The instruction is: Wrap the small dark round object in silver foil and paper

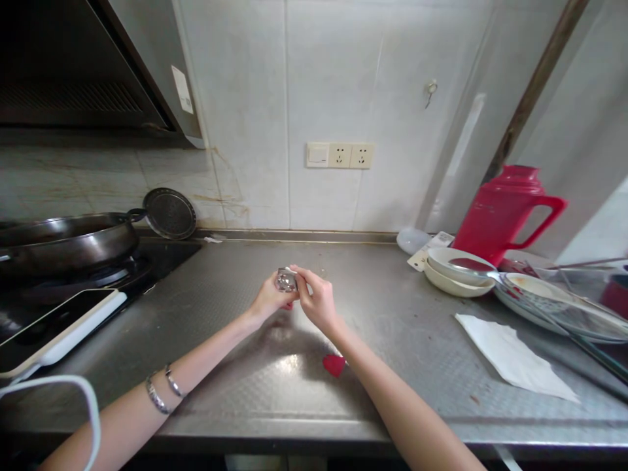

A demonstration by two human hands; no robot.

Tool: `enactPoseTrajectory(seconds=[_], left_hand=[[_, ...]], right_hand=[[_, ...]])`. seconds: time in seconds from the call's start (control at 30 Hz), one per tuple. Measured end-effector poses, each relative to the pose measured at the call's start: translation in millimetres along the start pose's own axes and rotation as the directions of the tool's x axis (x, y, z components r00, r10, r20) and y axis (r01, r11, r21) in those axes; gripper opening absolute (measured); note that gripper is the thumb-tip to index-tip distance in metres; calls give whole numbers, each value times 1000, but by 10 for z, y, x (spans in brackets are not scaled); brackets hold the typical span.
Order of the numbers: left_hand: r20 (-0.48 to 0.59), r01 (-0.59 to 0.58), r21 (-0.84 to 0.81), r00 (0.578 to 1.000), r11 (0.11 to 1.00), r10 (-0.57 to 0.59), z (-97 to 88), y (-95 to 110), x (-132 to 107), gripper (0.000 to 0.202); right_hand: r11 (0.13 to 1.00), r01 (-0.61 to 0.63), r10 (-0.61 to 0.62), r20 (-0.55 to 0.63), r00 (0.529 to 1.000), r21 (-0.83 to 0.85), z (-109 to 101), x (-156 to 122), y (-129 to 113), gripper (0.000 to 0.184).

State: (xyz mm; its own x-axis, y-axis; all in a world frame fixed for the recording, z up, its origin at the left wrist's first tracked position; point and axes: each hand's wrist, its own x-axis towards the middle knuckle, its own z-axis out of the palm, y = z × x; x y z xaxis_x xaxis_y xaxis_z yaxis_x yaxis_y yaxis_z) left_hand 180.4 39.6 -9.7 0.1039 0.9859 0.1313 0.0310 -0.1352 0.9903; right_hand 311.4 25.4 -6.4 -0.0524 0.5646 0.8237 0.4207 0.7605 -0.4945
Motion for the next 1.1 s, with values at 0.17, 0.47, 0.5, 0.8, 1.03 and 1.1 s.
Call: enactPoseTrajectory(seconds=[0.17,0.47,0.5,0.8,1.03,1.1], left_hand=[[29,-17,-70,999,997,19,-28,64,-17,57],[25,13,57,1000,998,-14,-20,50,3,58],[37,12,80,999,997,-15,-19,35,7,58],[149,-152,347,983,925,106,-59,37,-20,36],[140,-218,518,976,827,170,-83,55,-33,30],[137,-204,506,978,838,155,-99,23,-8,30]], right_hand=[[1000,-3,3,-18,1000,1,-18,0,-81,23],[997,-62,57,-134,989,-36,-116,117,-47,24],[998,-47,41,-117,992,-44,-114,121,-28,24],[964,236,-218,142,966,-124,-72,28,84,33],[895,427,-394,218,893,-129,-84,15,44,38],[892,438,-406,229,885,-110,-78,10,25,38]])
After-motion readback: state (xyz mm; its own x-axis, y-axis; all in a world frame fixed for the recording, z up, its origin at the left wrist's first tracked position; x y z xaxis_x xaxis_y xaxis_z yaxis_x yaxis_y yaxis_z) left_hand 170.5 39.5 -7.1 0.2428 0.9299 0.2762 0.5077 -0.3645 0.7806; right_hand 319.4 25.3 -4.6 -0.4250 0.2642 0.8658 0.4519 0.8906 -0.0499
